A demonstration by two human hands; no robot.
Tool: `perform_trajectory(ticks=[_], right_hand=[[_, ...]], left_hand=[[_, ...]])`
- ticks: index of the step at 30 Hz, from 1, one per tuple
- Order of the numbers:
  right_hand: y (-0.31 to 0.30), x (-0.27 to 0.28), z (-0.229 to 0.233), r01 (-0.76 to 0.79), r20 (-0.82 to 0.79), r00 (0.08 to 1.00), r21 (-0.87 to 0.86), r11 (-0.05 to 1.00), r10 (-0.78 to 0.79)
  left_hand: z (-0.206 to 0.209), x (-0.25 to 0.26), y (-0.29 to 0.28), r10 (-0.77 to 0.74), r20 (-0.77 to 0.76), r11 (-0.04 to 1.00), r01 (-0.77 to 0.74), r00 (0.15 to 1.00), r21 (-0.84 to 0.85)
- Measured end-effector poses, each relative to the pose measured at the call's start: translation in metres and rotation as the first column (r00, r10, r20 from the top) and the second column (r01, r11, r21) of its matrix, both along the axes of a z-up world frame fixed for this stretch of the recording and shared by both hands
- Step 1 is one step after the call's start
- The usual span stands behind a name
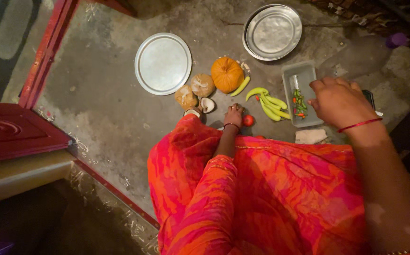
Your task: The person sits on the floor and organizes various fruits and vegetables, including bananas, tomatoes, and a pumpkin, into a clear plastic container. They also wipe the container with a cloth.
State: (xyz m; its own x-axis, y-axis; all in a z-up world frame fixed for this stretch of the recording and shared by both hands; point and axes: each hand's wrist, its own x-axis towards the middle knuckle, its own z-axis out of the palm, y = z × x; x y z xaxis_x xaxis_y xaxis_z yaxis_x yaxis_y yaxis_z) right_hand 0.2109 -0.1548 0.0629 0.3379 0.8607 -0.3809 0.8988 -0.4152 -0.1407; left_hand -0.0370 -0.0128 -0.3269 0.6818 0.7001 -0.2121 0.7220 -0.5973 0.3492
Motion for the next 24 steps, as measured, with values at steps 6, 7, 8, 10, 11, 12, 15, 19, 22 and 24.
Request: perform_trajectory(ticks=[6, 7, 8, 10, 11, 12, 15, 19, 22, 24], right_hand=[[-0.005, 0.002, 0.001, -0.013, 0.004, 1.000, -0.011, 1.000, 0.013], [-0.005, 0.003, 0.001, -0.007, 0.010, 1.000, -0.014, 1.000, 0.007], [-0.005, 0.003, 0.001, -0.001, 0.010, 1.000, -0.017, 1.000, 0.001], [-0.005, 0.006, 0.004, 0.010, 0.014, 1.000, -0.021, 1.000, -0.010], [-0.006, 0.005, 0.005, 0.012, 0.017, 1.000, -0.008, 1.000, -0.012], [-0.007, 0.005, 0.006, 0.013, 0.021, 1.000, 0.005, 1.000, -0.014], [-0.009, 0.004, 0.006, 0.020, 0.025, 0.999, -0.005, 1.000, -0.020], [-0.015, 0.006, 0.010, 0.005, 0.025, 1.000, 0.002, 1.000, -0.005], [-0.018, 0.008, 0.011, 0.021, 0.006, 1.000, 0.011, 1.000, -0.021], [-0.017, 0.008, 0.010, 0.021, 0.024, 0.999, -0.003, 1.000, -0.021]], left_hand=[[-0.005, -0.006, -0.005, -0.005, -0.068, 1.000, 0.005, 0.998, -0.007], [-0.005, -0.005, -0.006, 0.094, -0.101, 0.993, -0.101, 0.990, -0.065], [-0.004, -0.006, -0.010, 0.190, -0.141, 0.971, -0.207, 0.972, -0.119], [-0.003, -0.003, -0.020, 0.288, -0.228, 0.917, -0.336, 0.930, -0.216], [-0.002, -0.005, -0.028, 0.291, -0.275, 0.895, -0.362, 0.916, -0.260], [-0.002, -0.006, -0.034, 0.291, -0.323, 0.870, -0.390, 0.900, -0.302], [-0.003, -0.003, -0.053, 0.161, -0.307, 0.976, -0.196, 0.938, -0.090], [-0.003, 0.007, -0.058, 0.343, -0.371, 0.906, -0.408, 0.863, -0.113], [-0.005, 0.015, -0.058, 0.424, -0.396, 0.820, -0.531, 0.814, -0.214], [-0.007, 0.019, -0.059, 0.467, -0.404, 0.775, -0.584, 0.786, -0.241]])
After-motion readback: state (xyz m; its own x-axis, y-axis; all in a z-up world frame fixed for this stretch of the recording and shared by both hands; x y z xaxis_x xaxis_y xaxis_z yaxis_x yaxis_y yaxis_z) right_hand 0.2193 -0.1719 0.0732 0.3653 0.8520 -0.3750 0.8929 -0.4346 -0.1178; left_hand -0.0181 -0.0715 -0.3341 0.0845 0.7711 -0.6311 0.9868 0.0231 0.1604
